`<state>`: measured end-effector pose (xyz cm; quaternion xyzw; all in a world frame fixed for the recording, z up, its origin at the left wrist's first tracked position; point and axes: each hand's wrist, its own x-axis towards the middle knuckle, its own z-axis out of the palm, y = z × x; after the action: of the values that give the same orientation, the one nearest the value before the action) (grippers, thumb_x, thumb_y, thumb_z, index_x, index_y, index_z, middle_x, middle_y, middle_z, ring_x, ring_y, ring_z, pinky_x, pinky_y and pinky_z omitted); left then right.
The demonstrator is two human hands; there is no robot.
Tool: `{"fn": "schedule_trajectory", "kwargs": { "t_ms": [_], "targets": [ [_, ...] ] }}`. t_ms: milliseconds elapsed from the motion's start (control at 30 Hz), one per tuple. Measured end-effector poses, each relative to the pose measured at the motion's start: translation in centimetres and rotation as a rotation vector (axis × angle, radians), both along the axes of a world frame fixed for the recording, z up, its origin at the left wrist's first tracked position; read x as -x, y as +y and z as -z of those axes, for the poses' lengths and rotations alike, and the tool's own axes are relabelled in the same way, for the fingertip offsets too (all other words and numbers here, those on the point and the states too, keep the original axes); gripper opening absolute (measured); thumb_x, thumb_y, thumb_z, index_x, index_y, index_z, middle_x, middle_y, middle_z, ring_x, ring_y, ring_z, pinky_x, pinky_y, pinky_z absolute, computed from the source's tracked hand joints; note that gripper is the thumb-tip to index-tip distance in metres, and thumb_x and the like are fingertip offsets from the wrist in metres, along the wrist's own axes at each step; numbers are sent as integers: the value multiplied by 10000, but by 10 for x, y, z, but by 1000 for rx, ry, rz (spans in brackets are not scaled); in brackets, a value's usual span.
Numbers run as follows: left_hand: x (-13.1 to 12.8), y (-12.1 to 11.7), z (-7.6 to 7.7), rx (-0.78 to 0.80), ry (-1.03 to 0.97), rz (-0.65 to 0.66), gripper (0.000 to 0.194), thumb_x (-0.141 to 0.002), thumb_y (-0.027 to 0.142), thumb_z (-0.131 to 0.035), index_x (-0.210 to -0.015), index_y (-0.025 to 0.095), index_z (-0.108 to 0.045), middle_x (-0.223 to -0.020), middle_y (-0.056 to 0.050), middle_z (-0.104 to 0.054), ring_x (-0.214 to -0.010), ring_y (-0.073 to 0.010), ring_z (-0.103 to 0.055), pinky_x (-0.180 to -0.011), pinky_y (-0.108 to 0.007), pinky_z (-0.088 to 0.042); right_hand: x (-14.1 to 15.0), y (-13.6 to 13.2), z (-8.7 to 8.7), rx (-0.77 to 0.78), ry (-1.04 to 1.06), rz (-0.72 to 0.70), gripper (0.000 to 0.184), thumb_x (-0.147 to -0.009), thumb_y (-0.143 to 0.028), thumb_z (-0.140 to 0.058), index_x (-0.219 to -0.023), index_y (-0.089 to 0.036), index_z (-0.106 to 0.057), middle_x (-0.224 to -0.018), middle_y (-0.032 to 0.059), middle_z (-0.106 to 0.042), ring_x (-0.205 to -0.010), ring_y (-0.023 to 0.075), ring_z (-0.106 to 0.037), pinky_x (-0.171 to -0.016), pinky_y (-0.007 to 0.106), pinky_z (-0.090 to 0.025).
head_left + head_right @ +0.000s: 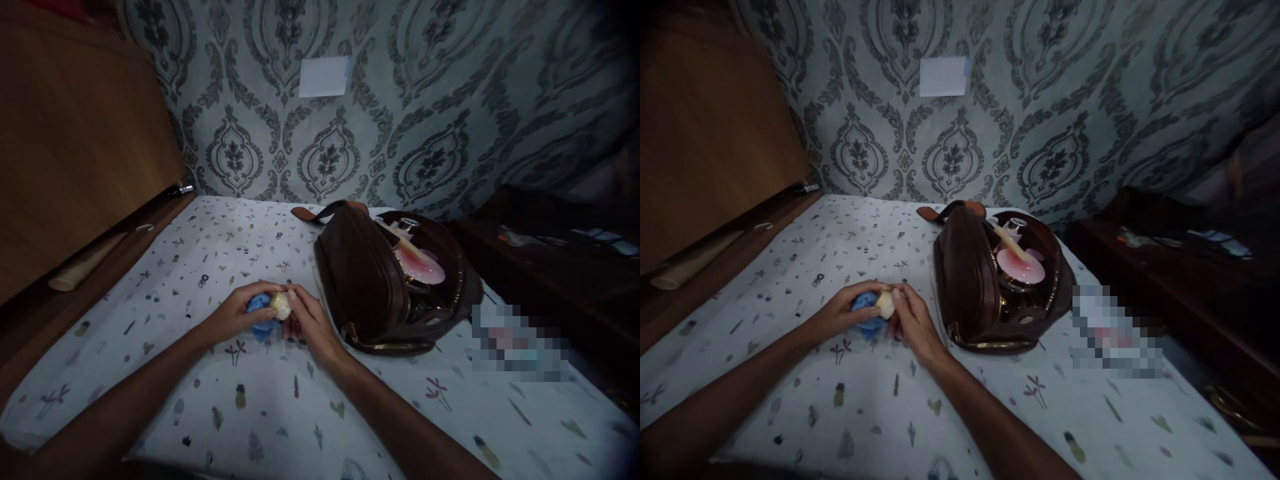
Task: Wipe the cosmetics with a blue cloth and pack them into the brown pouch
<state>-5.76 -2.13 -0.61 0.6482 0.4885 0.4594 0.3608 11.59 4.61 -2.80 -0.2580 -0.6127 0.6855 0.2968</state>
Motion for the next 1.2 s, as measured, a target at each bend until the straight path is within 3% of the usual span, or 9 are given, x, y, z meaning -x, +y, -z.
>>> {"fn": "schedule_trajectory", "kwargs": {
  "t_ms": [233,400,567,733,800,933,1067,1200],
  "targets": [
    [1,-1,-2,19,65,-69,392,-840,416,-671,-1166,201,-636,-1064,-59,-676,-981,-221,-621,-871,-317,-480,0,-1,-3,-23,31,85,465,-794,-594,-675,-1056,-213,-630,-787,-7,-587,-601,116,-523,-459,212,-389],
    [2,-1,-2,-14,88,-229,474,-749,444,-749,-1141,213,-616,-958,-21,-616,-900,-203,-598,-798,-292,-468,2,0,-3,76,104,54,409,-721,-513,-778,-961,-206,-652,-739,-24,-578,-551,90,-445,-491,223,-358],
    [1,-3,-2,-41,-9,-416,434,-847,491,-643,-1170,215,-555,-1003,-32,-616,-871,-192,-599,-763,-291,-485,5,4,-1,140,158,118,417,-652,-490,-833,-891,-210,-637,-797,-8,-648,-596,109,-525,-579,254,-447],
    [-6,-2,2,-294,199,-155,340,-893,362,-647,-1186,195,-608,-1141,-93,-655,-1050,-229,-615,-914,-355,-485,5,5,3,141,170,101,409,-652,-454,-847,-906,-203,-648,-792,-20,-665,-577,99,-549,-570,238,-470],
    [-8,-1,5,-396,254,-116,296,-920,310,-622,-1196,204,-621,-1139,-97,-670,-1061,-217,-621,-916,-357,-489,5,4,3,149,184,72,420,-661,-434,-850,-962,-197,-678,-811,-18,-677,-586,92,-562,-572,224,-475],
    [-11,-2,6,-448,288,-219,251,-918,298,-635,-1153,211,-627,-1057,-75,-675,-976,-193,-627,-851,-330,-500,5,4,0,244,258,0,393,-680,-406,-851,-976,-177,-728,-840,-4,-694,-632,89,-593,-608,210,-504],
    [-15,-5,5,-433,317,-375,261,-920,335,-626,-1142,205,-588,-1056,-72,-628,-983,-202,-600,-849,-336,-492,4,4,-5,471,344,40,356,-633,-360,-892,-893,-185,-723,-867,-3,-713,-731,107,-656,-691,216,-544],
    [-16,-5,7,-424,346,-318,362,-919,370,-621,-1230,208,-532,-1119,-87,-602,-1038,-224,-586,-892,-370,-489,3,2,-7,517,371,15,322,-653,-339,-886,-867,-190,-697,-890,1,-723,-810,124,-674,-772,243,-553]
  ]
}}
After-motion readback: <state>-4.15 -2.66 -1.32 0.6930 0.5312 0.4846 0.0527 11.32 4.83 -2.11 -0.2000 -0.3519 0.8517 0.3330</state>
